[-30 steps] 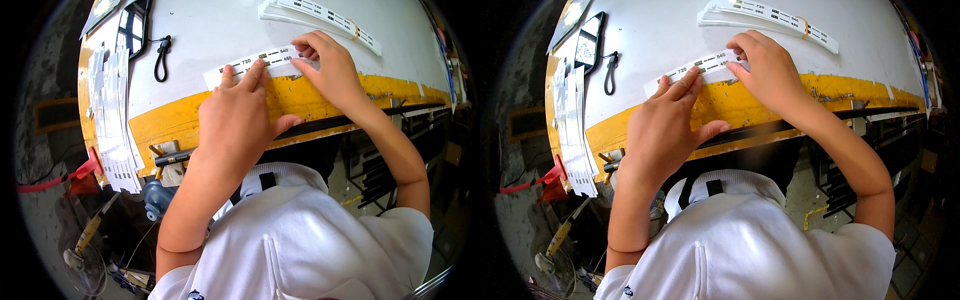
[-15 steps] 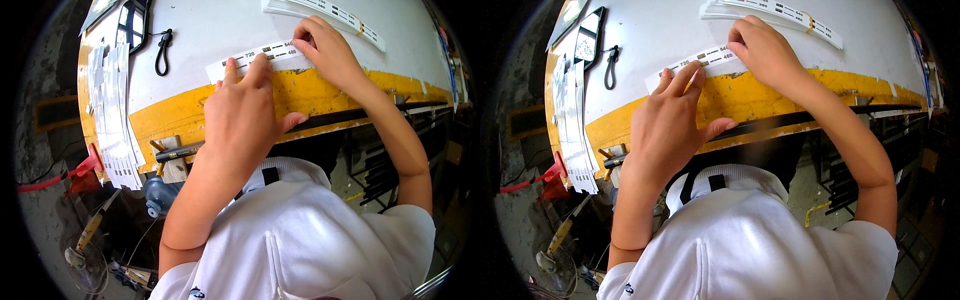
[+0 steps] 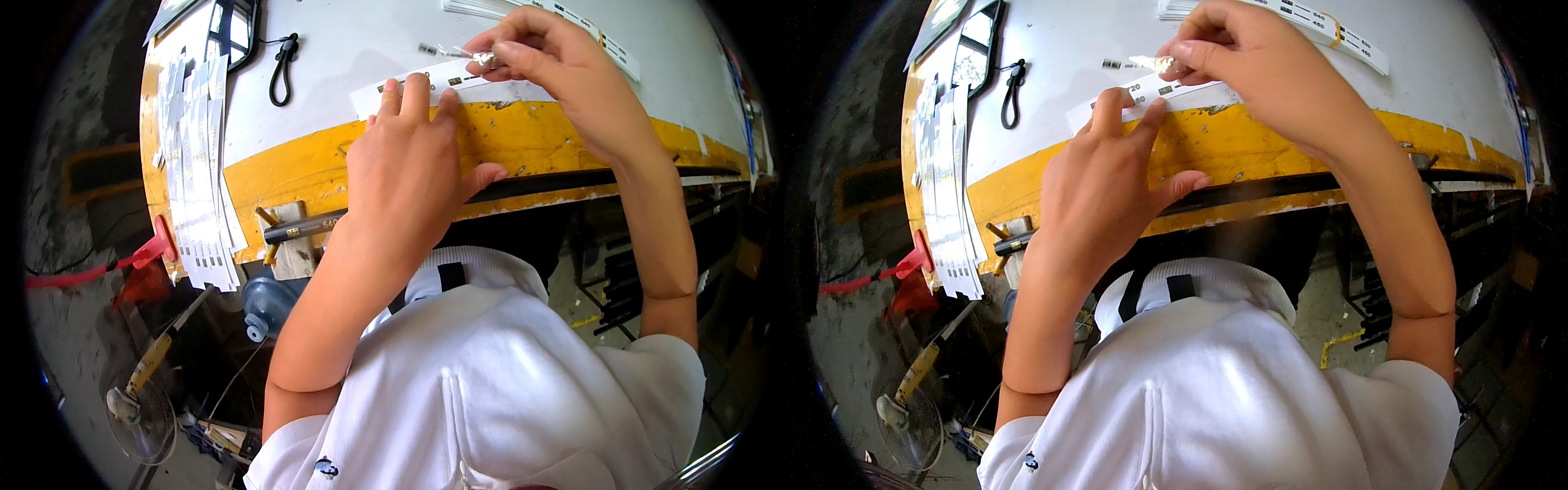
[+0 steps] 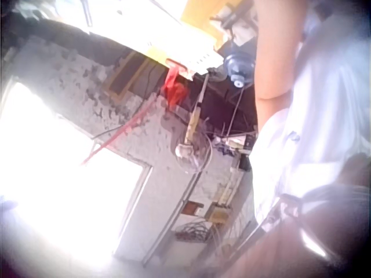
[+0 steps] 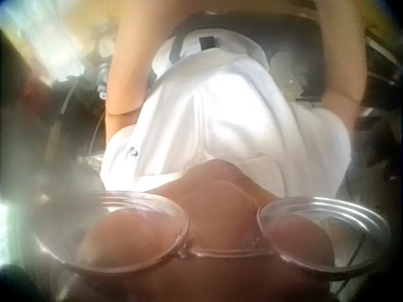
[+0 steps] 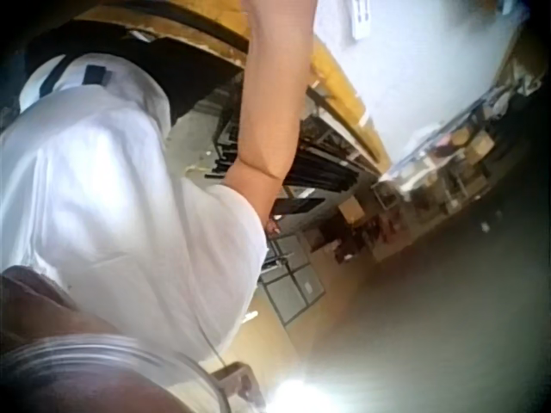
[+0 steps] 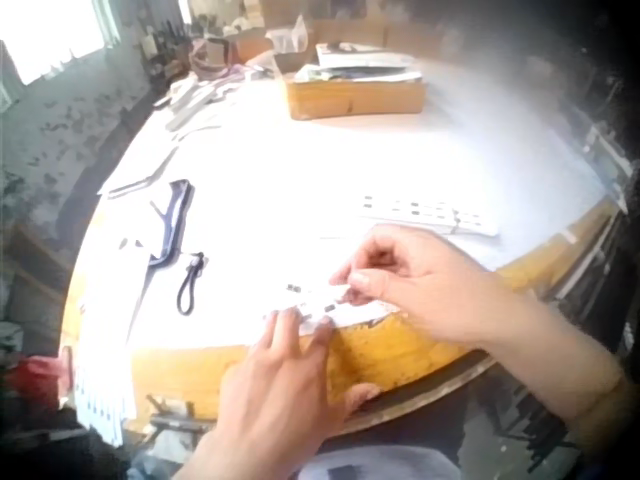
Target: The person peels labels from a sheet and carefully applies them onto a long black tube at a workbench.
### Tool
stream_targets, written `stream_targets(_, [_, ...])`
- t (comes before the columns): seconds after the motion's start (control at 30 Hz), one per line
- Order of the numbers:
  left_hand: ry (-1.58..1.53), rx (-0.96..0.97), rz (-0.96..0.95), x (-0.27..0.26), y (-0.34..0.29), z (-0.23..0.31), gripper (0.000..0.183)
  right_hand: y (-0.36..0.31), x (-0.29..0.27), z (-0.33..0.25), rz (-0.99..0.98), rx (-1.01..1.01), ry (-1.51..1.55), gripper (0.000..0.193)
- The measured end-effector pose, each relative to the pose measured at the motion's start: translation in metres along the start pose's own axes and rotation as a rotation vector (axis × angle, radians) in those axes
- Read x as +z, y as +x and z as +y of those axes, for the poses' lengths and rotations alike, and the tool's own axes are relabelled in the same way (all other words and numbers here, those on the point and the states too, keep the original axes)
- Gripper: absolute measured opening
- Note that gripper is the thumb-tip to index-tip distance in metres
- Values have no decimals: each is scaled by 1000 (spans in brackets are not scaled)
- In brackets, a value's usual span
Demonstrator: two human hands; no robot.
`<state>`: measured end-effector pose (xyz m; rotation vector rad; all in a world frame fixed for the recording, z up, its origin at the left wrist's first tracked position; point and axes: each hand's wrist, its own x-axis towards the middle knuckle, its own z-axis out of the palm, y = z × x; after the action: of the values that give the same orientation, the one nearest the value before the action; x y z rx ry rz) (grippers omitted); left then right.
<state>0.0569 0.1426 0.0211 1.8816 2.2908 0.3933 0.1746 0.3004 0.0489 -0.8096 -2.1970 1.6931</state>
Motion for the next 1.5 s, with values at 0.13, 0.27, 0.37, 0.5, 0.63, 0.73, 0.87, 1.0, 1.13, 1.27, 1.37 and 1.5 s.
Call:
stream_targets(0.13, [-220, -88, -84, -17, -3, -9, 50, -24, -3, -16, 7, -31, 89, 12])
stream_targets(0.27, [-941, -137, 204, -49, -20, -6, 50, -56, 0, -25, 36, -132, -80, 4])
stream_targets(0.37, [-1233, -287, 115, -59, -37, 8, 52, -75, 23, -39, 84, -82, 69, 3])
stream_targets(0.5, [-1385, -379, 92, -58, -57, 11, 30, -92, 43, -46, 88, -29, 236, 4])
stream_targets(0.63, [-1530, -459, 126, -47, -77, 9, 20, -100, 55, -32, 64, -41, 294, 6])
stream_targets(0.73, [-1489, -503, 175, -39, -93, 10, 20, -103, 68, -21, 60, -24, 328, 6])
stream_targets(0.87, [-1495, -543, 209, -33, -113, 4, 17, -112, 90, -18, 103, 60, 413, 10])
stream_targets(1.0, [-1362, -503, 306, -29, -137, -1, 13, -117, 118, -15, 185, 78, 399, 15])
stream_targets(1.13, [-957, -402, 407, -25, -158, -12, 14, -121, 137, -14, 153, 3, 307, 15])
stream_targets(1.27, [-655, -233, 476, -27, -162, -28, 18, -114, 148, -8, 93, -194, 137, 18])
stream_targets(1.37, [-672, -252, 465, -30, -163, -36, 9, -104, 155, -8, 72, -327, 43, 24])
stream_targets(1.5, [-753, -387, 529, -34, -157, -47, 13, -90, 162, -16, 122, -409, -120, 29])
